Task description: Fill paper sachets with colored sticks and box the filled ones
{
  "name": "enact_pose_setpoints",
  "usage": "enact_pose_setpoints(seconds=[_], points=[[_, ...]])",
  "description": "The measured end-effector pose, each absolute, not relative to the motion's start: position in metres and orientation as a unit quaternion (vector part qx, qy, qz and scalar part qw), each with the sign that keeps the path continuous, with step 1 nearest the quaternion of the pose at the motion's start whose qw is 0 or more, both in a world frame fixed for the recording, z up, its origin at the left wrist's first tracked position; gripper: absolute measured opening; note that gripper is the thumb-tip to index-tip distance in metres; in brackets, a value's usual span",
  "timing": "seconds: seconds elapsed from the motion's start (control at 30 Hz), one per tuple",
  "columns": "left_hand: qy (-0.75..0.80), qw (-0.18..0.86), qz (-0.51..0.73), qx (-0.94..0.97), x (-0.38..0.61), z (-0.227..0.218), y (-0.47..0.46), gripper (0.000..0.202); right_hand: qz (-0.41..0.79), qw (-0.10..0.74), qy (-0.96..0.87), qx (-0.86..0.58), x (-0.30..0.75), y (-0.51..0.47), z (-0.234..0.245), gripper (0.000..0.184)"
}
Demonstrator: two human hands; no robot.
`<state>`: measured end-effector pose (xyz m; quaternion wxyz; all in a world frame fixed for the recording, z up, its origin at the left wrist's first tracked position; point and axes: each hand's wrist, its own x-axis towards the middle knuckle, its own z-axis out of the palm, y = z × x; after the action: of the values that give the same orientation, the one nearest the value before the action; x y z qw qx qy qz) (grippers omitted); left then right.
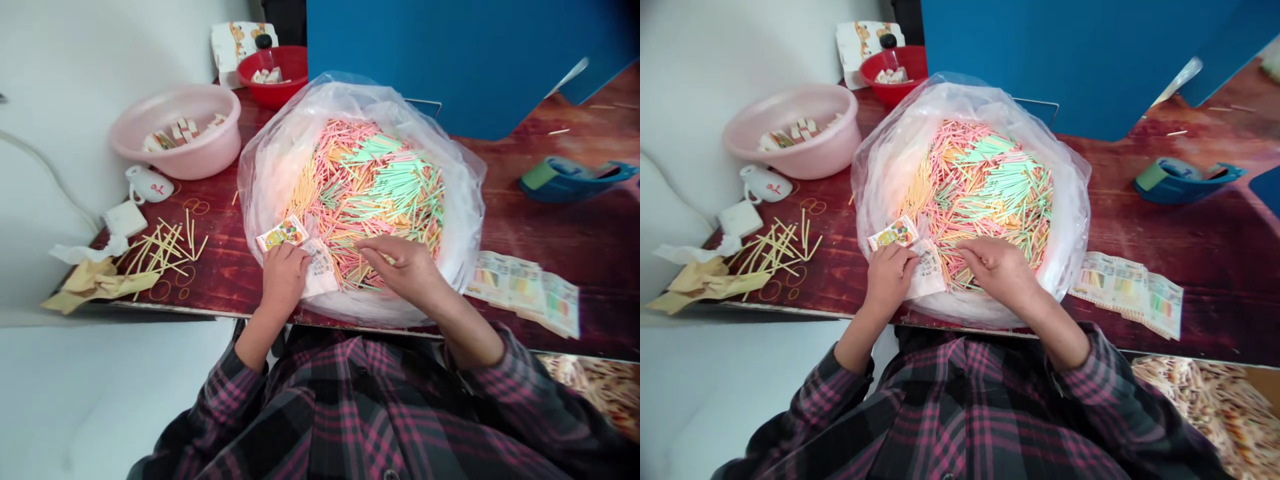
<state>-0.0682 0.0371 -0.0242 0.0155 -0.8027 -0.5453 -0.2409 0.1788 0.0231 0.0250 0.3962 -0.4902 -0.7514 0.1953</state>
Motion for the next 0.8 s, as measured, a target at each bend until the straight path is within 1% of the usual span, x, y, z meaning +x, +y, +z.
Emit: enact_pose_setpoints(seconds=[0.1,0.2,0.27,0.33,0.37,0.4,0.47,0.5,0.53,0.6,0.63,0.7,0.8], points=[[-0.527,0.042,-0.31,-0.79,-0.069,-0.019,0.033,0.021,0.248,0.368,-0.742,-0.502,0.165,0.029,0.023,0.032],[-0.473,0.055,-0.384,-0.791,-0.063,-0.011,0.026,0.016,0.361,0.348,-0.7,-0.509,0.158,0.028,0.027,0.042],[-0.436,0.029,-0.407,-0.802,-0.055,-0.007,0.022,0.013,0.44,0.346,-0.659,-0.502,0.154,0.027,0.027,0.044],[-0.424,-0.025,-0.421,-0.802,-0.048,-0.006,0.019,0.014,0.488,0.362,-0.615,-0.503,0.152,0.025,0.024,0.043],[-0.428,-0.063,-0.431,-0.792,-0.045,-0.007,0.019,0.019,0.497,0.374,-0.595,-0.509,0.152,0.023,0.022,0.042],[-0.437,-0.111,-0.446,-0.774,-0.043,-0.008,0.019,0.029,0.501,0.387,-0.578,-0.516,0.153,0.022,0.019,0.041],[-0.455,-0.243,-0.472,-0.715,-0.04,-0.009,0.02,0.054,0.503,0.407,-0.554,-0.523,0.156,0.019,0.016,0.039],[-0.459,-0.321,-0.477,-0.677,-0.04,-0.009,0.02,0.061,0.508,0.416,-0.547,-0.52,0.158,0.018,0.014,0.036],[-0.458,-0.397,-0.476,-0.638,-0.039,-0.009,0.021,0.063,0.514,0.427,-0.54,-0.512,0.159,0.016,0.013,0.033],[-0.448,-0.515,-0.458,-0.57,-0.037,-0.006,0.021,0.058,0.524,0.449,-0.528,-0.496,0.16,0.013,0.012,0.029],[-0.445,-0.546,-0.45,-0.549,-0.036,-0.005,0.02,0.055,0.523,0.458,-0.523,-0.493,0.16,0.012,0.011,0.028],[-0.45,-0.561,-0.442,-0.536,-0.034,-0.002,0.017,0.048,0.507,0.461,-0.525,-0.504,0.159,0.008,0.009,0.03],[-0.477,-0.527,-0.431,-0.556,-0.034,-0.001,0.011,0.032,0.447,0.431,-0.569,-0.539,0.157,0.001,0.004,0.046]])
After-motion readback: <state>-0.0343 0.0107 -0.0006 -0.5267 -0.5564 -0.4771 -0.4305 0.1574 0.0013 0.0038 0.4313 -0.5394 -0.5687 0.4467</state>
